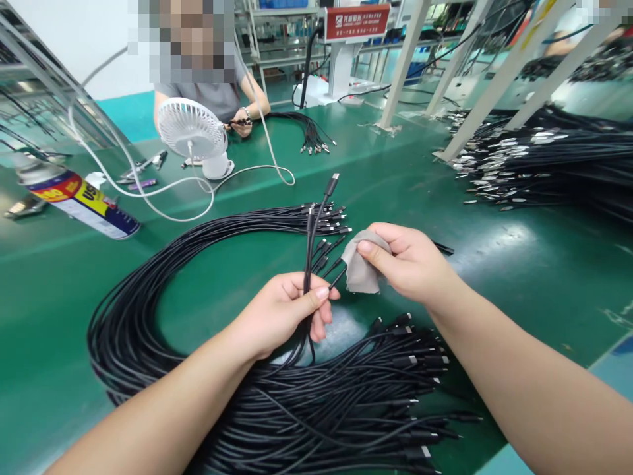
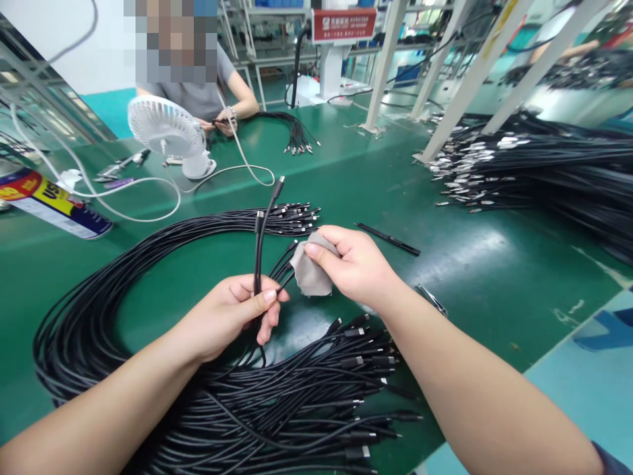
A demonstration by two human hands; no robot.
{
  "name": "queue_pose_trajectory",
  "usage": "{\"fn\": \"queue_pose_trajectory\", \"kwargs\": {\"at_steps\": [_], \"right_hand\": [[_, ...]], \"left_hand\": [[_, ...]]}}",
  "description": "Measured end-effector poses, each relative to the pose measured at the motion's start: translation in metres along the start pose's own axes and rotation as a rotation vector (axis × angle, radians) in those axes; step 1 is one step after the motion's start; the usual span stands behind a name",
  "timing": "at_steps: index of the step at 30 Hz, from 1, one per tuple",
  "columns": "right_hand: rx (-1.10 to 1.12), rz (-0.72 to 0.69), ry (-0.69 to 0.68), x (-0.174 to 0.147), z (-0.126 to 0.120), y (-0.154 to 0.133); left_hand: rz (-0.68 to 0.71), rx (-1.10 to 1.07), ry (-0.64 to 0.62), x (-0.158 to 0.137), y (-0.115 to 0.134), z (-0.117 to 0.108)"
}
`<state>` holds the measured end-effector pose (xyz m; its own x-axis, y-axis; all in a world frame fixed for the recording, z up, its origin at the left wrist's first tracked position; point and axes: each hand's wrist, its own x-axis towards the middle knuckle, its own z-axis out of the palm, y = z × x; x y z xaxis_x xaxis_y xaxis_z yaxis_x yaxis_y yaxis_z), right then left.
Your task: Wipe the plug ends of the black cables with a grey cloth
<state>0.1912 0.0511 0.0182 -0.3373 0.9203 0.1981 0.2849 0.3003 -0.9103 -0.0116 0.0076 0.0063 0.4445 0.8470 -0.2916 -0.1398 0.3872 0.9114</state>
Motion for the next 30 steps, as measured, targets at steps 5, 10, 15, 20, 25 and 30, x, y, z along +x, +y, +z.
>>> {"fn": "queue_pose_trajectory", "kwargs": {"at_steps": [5, 10, 15, 20, 25, 30], "right_hand": [[-0.320, -0.186, 0.168, -0.004, 0.004, -0.002], [-0.515, -0.320, 0.270, -0.004, 0.008, 0.004], [-0.516, -0.315, 0.322, -0.002, 0.008, 0.003], [-0.302, -0.151, 0.474, 0.000, 0.000, 0.005], [-0.009, -0.053, 0.465, 0.001, -0.003, 0.015], [0.013, -0.027, 0.370, -0.004, 0.002, 0.007]], "left_hand": [[-0.016, -0.028, -0.005, 0.000, 0.000, 0.000], [-0.025, -0.042, -0.025, 0.000, 0.001, 0.000], [-0.025, -0.029, -0.001, -0.001, 0.001, 0.001], [-0.033, -0.025, 0.041, -0.002, 0.003, 0.002], [-0.025, -0.084, 0.148, -0.001, 0.004, 0.004], [0.013, -0.108, 0.165, 0.000, 0.003, 0.005]]}}
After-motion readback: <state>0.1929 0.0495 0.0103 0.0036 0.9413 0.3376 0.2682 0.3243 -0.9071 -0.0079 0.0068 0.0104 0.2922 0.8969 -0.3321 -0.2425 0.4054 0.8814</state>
